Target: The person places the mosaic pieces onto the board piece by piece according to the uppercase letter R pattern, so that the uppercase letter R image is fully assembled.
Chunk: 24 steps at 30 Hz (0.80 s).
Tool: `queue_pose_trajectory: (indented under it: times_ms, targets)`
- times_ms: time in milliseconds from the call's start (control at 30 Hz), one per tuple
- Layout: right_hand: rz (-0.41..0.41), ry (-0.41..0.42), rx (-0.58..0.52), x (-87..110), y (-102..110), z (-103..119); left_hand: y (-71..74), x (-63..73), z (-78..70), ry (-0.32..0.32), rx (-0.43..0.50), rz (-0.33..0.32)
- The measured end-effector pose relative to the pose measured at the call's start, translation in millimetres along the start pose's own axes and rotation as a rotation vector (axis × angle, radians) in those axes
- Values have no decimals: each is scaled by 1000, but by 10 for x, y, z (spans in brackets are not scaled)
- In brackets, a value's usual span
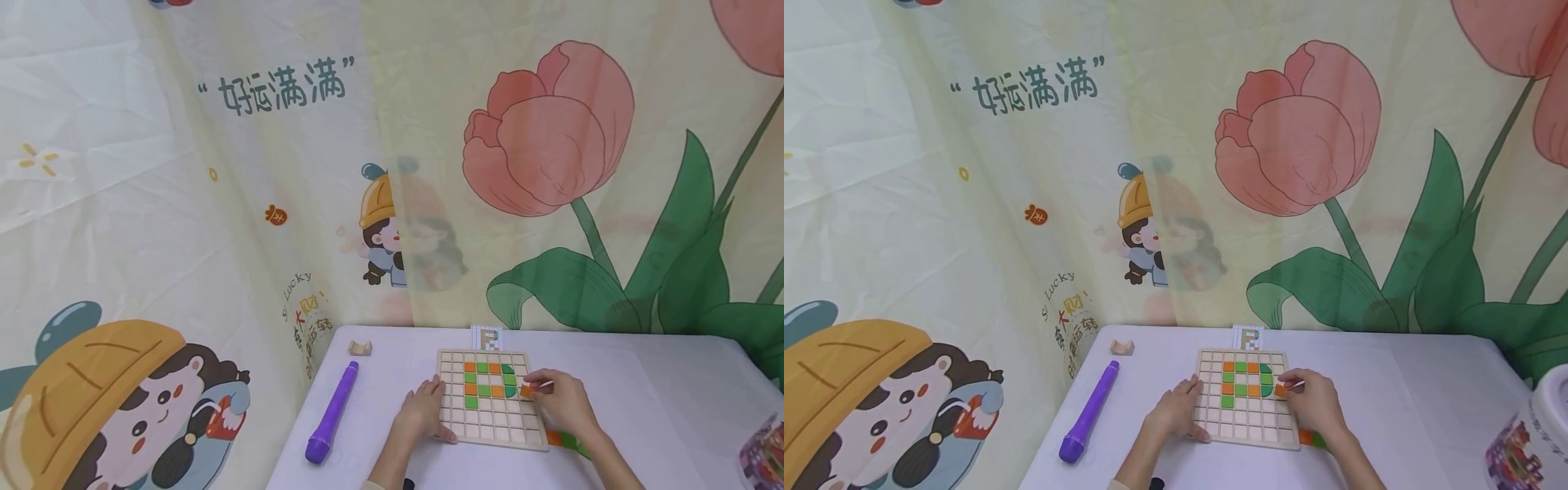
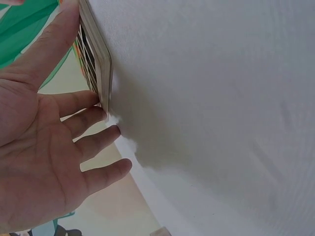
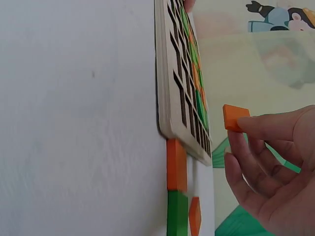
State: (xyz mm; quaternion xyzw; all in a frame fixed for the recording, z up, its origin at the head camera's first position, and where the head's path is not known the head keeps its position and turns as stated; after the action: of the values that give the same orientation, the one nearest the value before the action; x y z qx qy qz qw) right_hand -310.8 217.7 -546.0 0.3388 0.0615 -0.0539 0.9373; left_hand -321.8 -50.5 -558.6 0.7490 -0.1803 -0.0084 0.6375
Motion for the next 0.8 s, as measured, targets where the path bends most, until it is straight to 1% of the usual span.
queue_pose_trajectory:
  times_ms: [133,367,500,567,667,800]
  targets:
    - [21,12,-26,-14,-135,68,14,2,-14,-4,-9,-6]
    - [55,38,-117,-62,-426,188,26,4,-18,-11,-19,-24]
    - [81,22,-148,-101,-591,231,34,-4,-18,-12,-16,-26]
    - [90,4,-153,-111,-656,245,34,-15,-14,-12,-11,-22]
    - [89,2,-135,-117,-731,265,20,-24,-9,-9,-14,-14]
    - [74,33,-87,-121,-798,288,-13,-35,7,-3,-24,-7]
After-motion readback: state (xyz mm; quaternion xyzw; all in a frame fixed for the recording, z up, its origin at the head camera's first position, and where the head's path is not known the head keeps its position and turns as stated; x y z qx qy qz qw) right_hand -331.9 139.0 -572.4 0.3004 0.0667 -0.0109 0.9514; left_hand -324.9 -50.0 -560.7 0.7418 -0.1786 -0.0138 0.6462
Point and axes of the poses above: each hand's wrist, its own x-axis away from the middle knuckle, its own y-axis out of the back of the hand, z = x × y, the point moved 9 cm from there along -x, towards the middle knuckle, and after that the axes turned 2 degrees about y, right-handed, at the moved point
